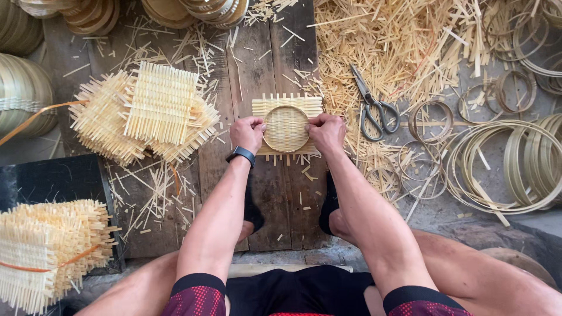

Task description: The person weaves thin bamboo strips through a pre-formed frame and uses shears to trim the edges of the resulting woven vessel.

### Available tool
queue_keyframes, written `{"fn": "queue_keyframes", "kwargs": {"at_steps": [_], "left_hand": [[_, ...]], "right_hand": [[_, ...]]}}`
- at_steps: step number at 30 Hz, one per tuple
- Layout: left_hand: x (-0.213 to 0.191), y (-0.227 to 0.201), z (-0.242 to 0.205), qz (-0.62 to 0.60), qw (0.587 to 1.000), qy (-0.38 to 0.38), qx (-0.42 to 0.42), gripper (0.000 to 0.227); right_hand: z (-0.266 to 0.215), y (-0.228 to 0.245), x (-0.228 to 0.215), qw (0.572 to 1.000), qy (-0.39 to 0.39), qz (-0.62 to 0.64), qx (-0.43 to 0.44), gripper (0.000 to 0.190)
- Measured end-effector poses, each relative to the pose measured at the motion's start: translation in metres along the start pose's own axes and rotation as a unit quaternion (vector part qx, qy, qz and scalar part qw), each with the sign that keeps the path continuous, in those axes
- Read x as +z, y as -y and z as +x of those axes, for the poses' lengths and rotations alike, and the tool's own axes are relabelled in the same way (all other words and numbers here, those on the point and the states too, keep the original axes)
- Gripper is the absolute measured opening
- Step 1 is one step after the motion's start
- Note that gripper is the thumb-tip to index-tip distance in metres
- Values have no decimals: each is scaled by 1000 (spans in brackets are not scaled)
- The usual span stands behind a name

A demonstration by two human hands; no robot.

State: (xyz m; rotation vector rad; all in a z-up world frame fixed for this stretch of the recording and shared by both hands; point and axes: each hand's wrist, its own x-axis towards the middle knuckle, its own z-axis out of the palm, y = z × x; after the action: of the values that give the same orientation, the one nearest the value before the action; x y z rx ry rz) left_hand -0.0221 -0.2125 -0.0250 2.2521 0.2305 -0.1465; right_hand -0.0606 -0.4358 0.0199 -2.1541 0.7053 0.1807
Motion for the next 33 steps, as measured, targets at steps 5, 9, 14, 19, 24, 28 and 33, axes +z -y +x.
{"fn": "queue_keyframes", "kwargs": {"at_steps": [5, 9, 14, 19, 24, 28, 33], "left_hand": [[0, 5, 7, -69, 990, 51, -108, 15], [-1, 14, 20, -67, 991, 66, -93, 19], [-7, 5, 15, -62, 988, 71, -120, 20], [-8, -4, 8, -39, 992, 47, -115, 21], [-7, 6, 12, -95, 988, 65, -101, 20], [-15, 1, 15, -81, 990, 83, -82, 19], [-5, -32, 24, 110, 977, 43, 178, 17]], "right_hand": [[6, 3, 6, 999, 25, -41, -1, 11], [7, 6, 1, 998, 36, 9, 49, 14], [4, 4, -1, 998, 32, 36, 30, 17], [10, 0, -3, 998, 41, 28, 27, 18], [28, -5, -2, 995, 84, 14, 47, 19], [38, -4, -11, 990, 135, 15, 36, 22], [-16, 16, 7, 998, -20, -45, 44, 41]]}}
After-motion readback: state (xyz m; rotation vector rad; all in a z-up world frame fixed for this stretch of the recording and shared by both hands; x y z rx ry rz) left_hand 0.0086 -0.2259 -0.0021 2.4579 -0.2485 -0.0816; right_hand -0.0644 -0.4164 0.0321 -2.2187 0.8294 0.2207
